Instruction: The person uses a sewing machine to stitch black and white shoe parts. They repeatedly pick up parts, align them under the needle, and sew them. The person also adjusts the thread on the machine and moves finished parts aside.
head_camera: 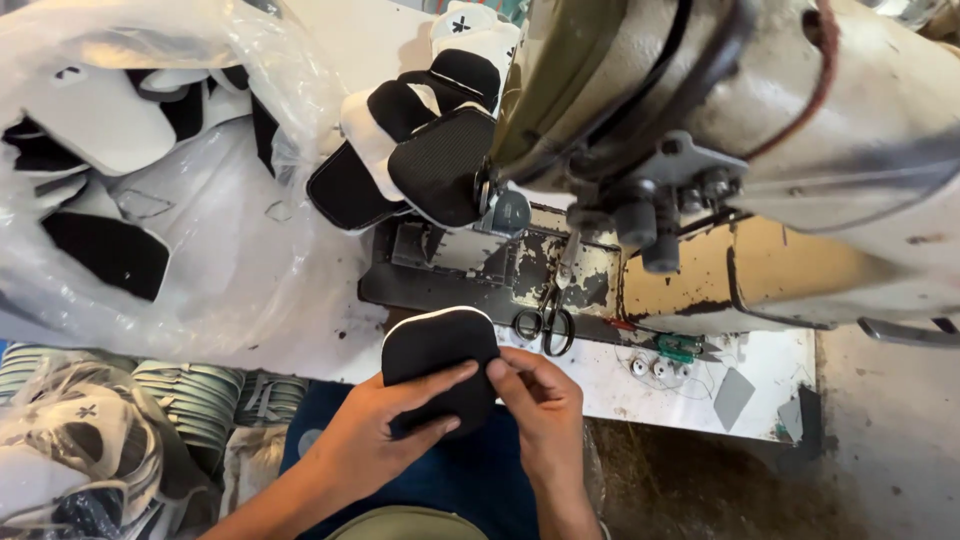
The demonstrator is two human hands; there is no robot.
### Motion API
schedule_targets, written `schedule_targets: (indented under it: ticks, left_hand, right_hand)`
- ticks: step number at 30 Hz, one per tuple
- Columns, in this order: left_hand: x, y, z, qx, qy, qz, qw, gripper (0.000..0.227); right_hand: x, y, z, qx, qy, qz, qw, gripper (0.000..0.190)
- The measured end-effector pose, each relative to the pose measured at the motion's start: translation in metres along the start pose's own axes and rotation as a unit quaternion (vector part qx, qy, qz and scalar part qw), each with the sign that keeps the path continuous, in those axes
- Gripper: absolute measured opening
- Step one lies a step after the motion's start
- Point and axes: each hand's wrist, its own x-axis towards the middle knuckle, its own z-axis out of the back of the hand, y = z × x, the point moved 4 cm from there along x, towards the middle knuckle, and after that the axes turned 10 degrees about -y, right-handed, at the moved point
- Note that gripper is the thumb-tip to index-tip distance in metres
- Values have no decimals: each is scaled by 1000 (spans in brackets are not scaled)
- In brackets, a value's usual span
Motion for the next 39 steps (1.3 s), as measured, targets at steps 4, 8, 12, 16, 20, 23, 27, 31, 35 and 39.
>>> schedule_targets:
  ticks: [4, 8, 12, 16, 20, 23, 27, 31, 35, 39]
  left_hand:
    - [30, 11, -6, 4, -61, 30, 998, 59]
    - [64, -5, -7, 56, -168, -33, 984, 64]
    - [92, -10, 3, 49, -180, 9, 982, 74]
    - [111, 4, 12, -163, -113, 108, 974, 71]
    - [118, 21, 34, -153, -46, 116, 980, 70]
    - [123, 28, 40, -183, 12, 205, 961, 71]
    - [123, 16, 41, -150, 3, 100, 984, 69]
    - [126, 27, 43, -169, 10, 147, 975, 69]
    - [140, 21, 53, -125, 41, 186, 974, 72]
    - [156, 9, 61, -88, 40, 118, 988, 70]
  right_hand:
    - [42, 23, -22, -9, -31, 31, 999, 24]
    - [88, 39, -50, -46, -64, 26, 997, 17]
    - [115, 52, -74, 75, -70, 55, 993, 23]
    - [120, 46, -70, 131, -82, 95, 983, 39]
    - [109, 39, -66, 141, -58, 91, 984, 38]
    - [102, 35, -69, 154, -24, 57, 986, 34]
    - [92, 38, -70, 161, -20, 53, 985, 33]
    - [91, 34, -64, 140, -30, 44, 989, 31]
    - [93, 30, -63, 137, -23, 51, 989, 32]
    - [95, 42, -71, 148, -13, 45, 988, 32]
